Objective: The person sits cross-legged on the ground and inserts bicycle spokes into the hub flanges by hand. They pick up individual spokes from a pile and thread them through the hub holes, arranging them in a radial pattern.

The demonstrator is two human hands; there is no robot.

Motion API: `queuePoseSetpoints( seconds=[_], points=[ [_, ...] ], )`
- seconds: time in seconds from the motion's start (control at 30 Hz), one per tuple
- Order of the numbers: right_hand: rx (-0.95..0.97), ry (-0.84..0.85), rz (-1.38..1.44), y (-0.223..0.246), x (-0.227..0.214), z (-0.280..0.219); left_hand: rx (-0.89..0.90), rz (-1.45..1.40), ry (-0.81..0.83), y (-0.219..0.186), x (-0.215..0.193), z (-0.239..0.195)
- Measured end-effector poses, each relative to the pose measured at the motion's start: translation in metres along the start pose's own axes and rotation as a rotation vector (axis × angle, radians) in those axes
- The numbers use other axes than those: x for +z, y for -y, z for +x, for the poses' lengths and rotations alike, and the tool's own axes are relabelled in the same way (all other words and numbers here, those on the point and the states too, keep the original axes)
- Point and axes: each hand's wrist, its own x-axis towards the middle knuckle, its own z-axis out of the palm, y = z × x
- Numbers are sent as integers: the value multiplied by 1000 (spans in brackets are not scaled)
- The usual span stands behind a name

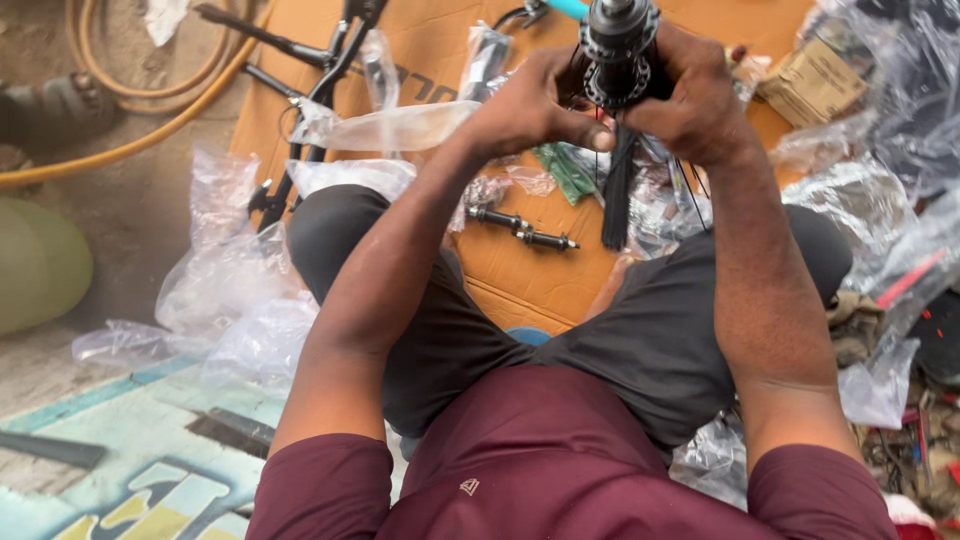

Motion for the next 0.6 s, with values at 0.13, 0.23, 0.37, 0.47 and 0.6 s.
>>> queuePoseSetpoints(
  seconds=[0.13, 0.23, 0.37, 0.47, 0.6],
  points=[
    [-18, -34, -103, -4, -21, -15, -333, 142, -99, 50, 22, 8],
    [-3, -105, -87, -1, -37, -16, -249, 436, -136, 65, 16, 13],
    [-105, -140, -173, -8, -48, -24, -221, 965, -391, 62, -14, 10],
    [-246, -185, -249, -22, -42, -16, -133, 1142, -414, 50, -40, -2],
    [-248, -237, -341, -27, -30, -3, -149, 1075, -318, 44, -41, -7]
  ],
)
